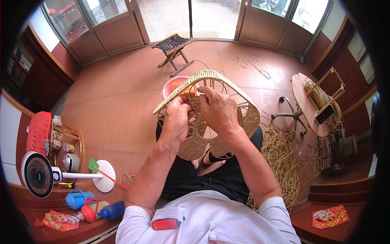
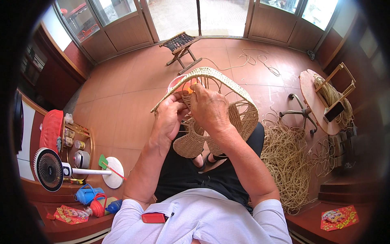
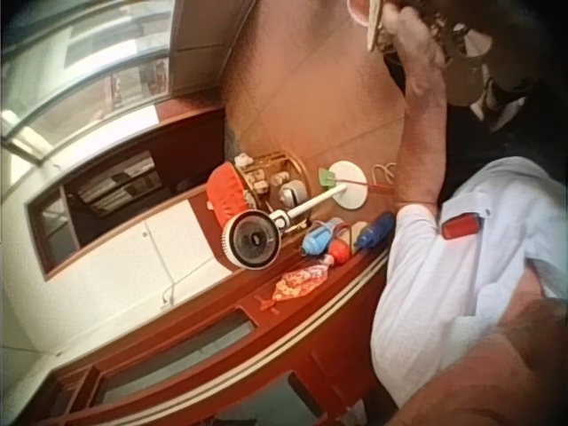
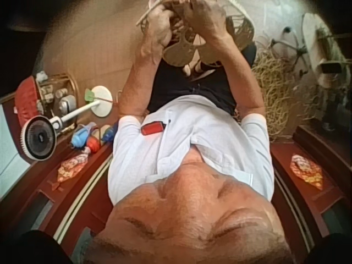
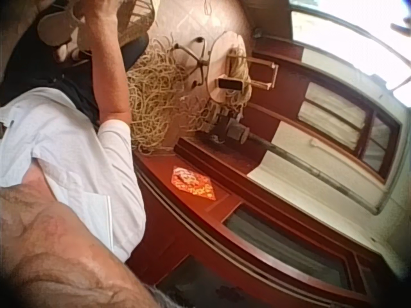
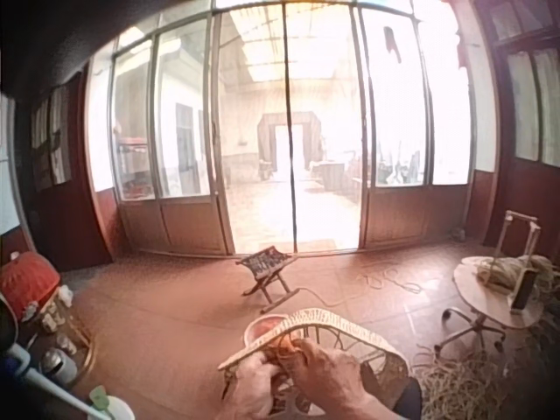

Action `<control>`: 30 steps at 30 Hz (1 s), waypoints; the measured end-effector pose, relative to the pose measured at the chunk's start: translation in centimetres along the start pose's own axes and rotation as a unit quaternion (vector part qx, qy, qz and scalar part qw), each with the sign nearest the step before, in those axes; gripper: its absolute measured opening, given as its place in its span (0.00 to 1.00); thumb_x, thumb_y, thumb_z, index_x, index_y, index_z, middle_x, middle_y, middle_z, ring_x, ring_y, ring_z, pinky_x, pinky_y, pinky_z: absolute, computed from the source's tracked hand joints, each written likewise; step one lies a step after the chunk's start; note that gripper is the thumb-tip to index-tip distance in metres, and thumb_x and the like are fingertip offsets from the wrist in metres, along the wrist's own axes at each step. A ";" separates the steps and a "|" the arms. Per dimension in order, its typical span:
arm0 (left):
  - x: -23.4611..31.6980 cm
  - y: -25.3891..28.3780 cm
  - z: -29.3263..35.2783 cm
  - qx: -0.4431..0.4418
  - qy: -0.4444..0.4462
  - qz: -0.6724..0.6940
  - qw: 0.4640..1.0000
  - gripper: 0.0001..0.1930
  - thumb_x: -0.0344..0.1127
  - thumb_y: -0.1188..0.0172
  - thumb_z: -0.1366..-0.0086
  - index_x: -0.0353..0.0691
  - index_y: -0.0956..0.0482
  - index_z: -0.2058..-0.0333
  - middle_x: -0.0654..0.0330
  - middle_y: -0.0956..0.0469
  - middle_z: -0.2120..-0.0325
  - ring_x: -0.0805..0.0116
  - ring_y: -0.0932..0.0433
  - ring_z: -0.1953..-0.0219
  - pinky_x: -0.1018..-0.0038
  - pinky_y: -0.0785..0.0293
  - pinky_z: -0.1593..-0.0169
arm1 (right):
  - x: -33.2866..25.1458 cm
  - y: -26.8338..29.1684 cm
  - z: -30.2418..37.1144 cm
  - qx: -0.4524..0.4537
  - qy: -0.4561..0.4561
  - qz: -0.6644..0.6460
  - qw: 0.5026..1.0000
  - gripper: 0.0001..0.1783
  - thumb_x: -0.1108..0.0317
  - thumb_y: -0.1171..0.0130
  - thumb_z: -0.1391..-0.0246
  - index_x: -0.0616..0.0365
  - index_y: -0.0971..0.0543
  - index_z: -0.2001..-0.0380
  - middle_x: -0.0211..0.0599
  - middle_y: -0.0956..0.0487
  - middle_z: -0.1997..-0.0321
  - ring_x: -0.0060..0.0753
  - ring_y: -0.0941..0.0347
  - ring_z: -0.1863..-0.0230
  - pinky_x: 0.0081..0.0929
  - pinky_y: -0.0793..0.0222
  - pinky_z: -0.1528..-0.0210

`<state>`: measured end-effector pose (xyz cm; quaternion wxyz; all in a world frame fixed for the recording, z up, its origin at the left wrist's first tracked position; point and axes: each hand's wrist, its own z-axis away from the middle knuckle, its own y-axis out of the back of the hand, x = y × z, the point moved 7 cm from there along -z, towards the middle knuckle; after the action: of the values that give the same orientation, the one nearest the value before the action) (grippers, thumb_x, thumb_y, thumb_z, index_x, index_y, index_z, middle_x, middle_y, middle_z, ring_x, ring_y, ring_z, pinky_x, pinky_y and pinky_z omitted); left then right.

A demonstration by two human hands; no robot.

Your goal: Manually weave a basket using straw/rattan fibers on a wooden frame.

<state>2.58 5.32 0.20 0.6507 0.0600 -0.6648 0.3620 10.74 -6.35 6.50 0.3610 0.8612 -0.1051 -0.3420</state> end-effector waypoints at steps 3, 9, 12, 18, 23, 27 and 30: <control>-0.4 -0.1 -0.3 -0.029 0.046 0.088 0.995 0.20 0.16 0.50 0.34 0.31 0.20 0.46 0.56 0.17 0.50 0.69 0.20 0.53 0.74 0.23 0.48 | -0.1 -0.1 0.0 -0.035 0.009 0.015 0.999 0.13 0.60 0.41 0.30 0.51 0.13 0.52 0.50 0.13 0.69 0.55 0.13 0.65 0.51 0.18 0.60; -0.9 0.2 -0.4 -0.067 0.058 0.086 0.992 0.23 0.18 0.50 0.32 0.33 0.24 0.39 0.56 0.19 0.43 0.65 0.18 0.47 0.66 0.19 0.42 | 0.0 -0.8 -0.4 -0.124 0.015 0.061 0.990 0.14 0.59 0.44 0.28 0.53 0.13 0.53 0.52 0.13 0.66 0.56 0.13 0.62 0.52 0.19 0.56; -0.8 -0.2 0.2 -0.024 0.039 0.077 0.996 0.20 0.16 0.51 0.33 0.33 0.22 0.44 0.58 0.19 0.50 0.72 0.22 0.54 0.74 0.25 0.50 | -0.1 -1.0 -0.6 -0.141 0.018 0.074 0.987 0.14 0.59 0.44 0.29 0.54 0.14 0.53 0.51 0.13 0.67 0.57 0.13 0.63 0.53 0.20 0.57; -0.3 -0.7 1.3 0.011 -0.027 -0.024 0.999 0.14 0.22 0.49 0.25 0.32 0.23 0.45 0.58 0.19 0.49 0.73 0.22 0.51 0.72 0.24 0.45 | -0.7 -0.4 0.0 -0.112 0.068 0.041 0.990 0.09 0.62 0.42 0.29 0.56 0.19 0.56 0.47 0.15 0.70 0.52 0.13 0.66 0.49 0.19 0.63; -0.5 0.3 0.9 -0.010 -0.104 -0.130 0.986 0.15 0.23 0.49 0.24 0.32 0.23 0.42 0.53 0.19 0.49 0.63 0.19 0.48 0.68 0.23 0.42 | -1.4 0.0 1.6 -0.026 0.159 0.102 0.982 0.05 0.67 0.43 0.28 0.55 0.27 0.58 0.36 0.18 0.70 0.42 0.15 0.70 0.40 0.21 0.70; 2.4 -1.0 3.6 0.094 -0.286 -0.362 0.882 0.16 0.22 0.45 0.26 0.35 0.22 0.41 0.48 0.19 0.50 0.52 0.19 0.47 0.60 0.22 0.41 | 1.6 1.6 3.2 -0.014 0.133 0.103 0.986 0.04 0.69 0.42 0.30 0.53 0.26 0.57 0.35 0.18 0.68 0.40 0.15 0.69 0.39 0.22 0.69; 4.4 -2.4 4.7 0.097 -0.415 -0.467 0.775 0.15 0.21 0.41 0.29 0.36 0.19 0.45 0.51 0.20 0.52 0.51 0.19 0.47 0.58 0.22 0.41 | 2.8 3.8 3.4 -0.004 0.131 0.112 0.985 0.05 0.70 0.41 0.32 0.50 0.24 0.55 0.35 0.18 0.66 0.41 0.16 0.69 0.40 0.23 0.68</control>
<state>-0.54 2.63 5.65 0.3917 0.5700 -0.7221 0.0166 10.79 -12.15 6.04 0.4106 0.8800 -0.1511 -0.1847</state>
